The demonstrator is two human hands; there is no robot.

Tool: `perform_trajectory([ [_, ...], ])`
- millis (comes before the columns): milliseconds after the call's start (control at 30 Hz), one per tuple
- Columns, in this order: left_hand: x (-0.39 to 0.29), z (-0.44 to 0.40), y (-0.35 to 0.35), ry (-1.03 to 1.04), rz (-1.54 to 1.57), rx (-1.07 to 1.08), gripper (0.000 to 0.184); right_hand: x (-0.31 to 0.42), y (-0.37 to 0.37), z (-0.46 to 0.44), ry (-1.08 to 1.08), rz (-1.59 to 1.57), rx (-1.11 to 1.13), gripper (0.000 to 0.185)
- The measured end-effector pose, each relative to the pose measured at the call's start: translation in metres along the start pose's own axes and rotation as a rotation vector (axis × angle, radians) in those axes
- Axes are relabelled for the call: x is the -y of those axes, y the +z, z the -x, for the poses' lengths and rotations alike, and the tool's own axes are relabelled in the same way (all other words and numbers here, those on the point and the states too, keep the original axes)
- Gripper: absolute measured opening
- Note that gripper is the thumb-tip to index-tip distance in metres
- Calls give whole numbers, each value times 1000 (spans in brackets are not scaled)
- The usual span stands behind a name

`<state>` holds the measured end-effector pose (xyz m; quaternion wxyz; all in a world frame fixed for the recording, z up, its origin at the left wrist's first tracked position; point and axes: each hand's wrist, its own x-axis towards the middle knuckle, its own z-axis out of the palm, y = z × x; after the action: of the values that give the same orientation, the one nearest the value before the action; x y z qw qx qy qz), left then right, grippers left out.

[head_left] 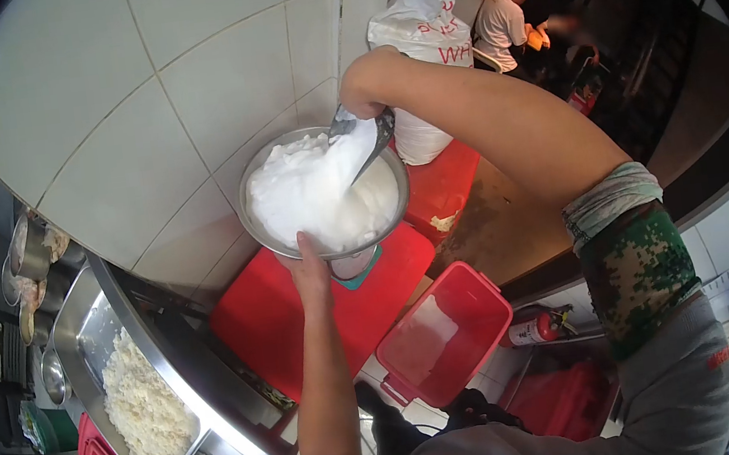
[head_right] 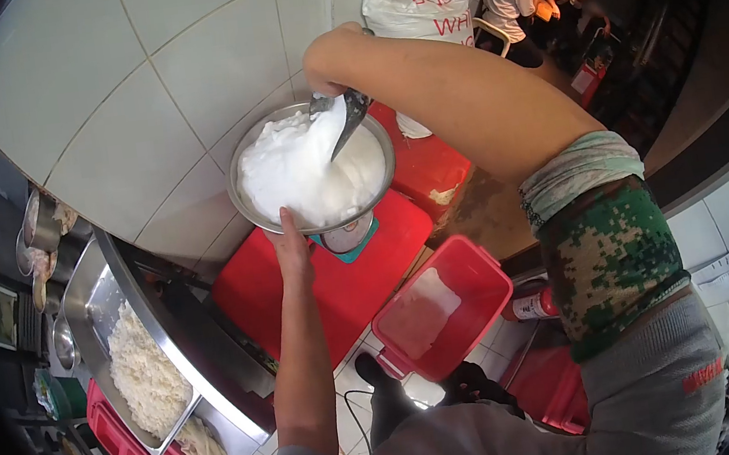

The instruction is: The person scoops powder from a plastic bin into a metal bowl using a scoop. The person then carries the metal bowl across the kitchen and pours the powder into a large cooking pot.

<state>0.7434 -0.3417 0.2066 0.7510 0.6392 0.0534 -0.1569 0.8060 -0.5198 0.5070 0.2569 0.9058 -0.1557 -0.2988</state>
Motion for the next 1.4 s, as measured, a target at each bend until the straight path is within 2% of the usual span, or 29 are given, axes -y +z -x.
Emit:
perform_trajectory([
  [100,18,-16,-5,51,80,22,80,5,7,22,-128,84,-219,25],
  [133,17,-19,-4,-13,104,25,79,6,13,17,-115,94,-243,25],
  [200,-12,-4,1,-201,99,20,79,14,17,-1,-93,167,-198,25],
  [267,-3,-2,0,-115,36,-10,75,15,6,44,-83,229,-168,24],
  [500,-5,-4,-6,-187,-16,-14,76,-4,35,36,-84,-55,-279,27],
  [567,-20,4,-1,-185,-2,-6,74,-8,54,27,-39,-221,-355,29],
  [600,-24,7,0,-189,0,-11,73,-12,67,23,10,-336,-468,26],
  [633,-18,-3,3,-155,130,90,72,-17,82,22,50,-459,-570,23],
  [667,-7,-10,-6,-146,227,165,72,-29,93,15,-56,-446,-563,19],
  [700,-2,-10,-16,-142,193,199,83,-28,116,-2,-183,-481,-530,18],
  [733,-25,9,-5,-191,41,18,82,-12,149,-27,-275,-453,-495,21],
  [800,-33,8,5,-176,19,9,81,-41,151,-53,-289,-397,-543,28],
  [867,-35,10,7,-204,-35,-36,82,-38,179,-32,-257,-567,-480,32],
  [967,-37,10,0,-200,-58,-47,85,-35,193,16,-1,-1343,-226,32],
  [1200,-33,15,1,-156,-117,-79,92,-50,288,82,-39,-1743,-210,22],
  [1400,-23,15,2,-131,-140,-121,95,-66,412,130,133,-1774,-147,23],
])
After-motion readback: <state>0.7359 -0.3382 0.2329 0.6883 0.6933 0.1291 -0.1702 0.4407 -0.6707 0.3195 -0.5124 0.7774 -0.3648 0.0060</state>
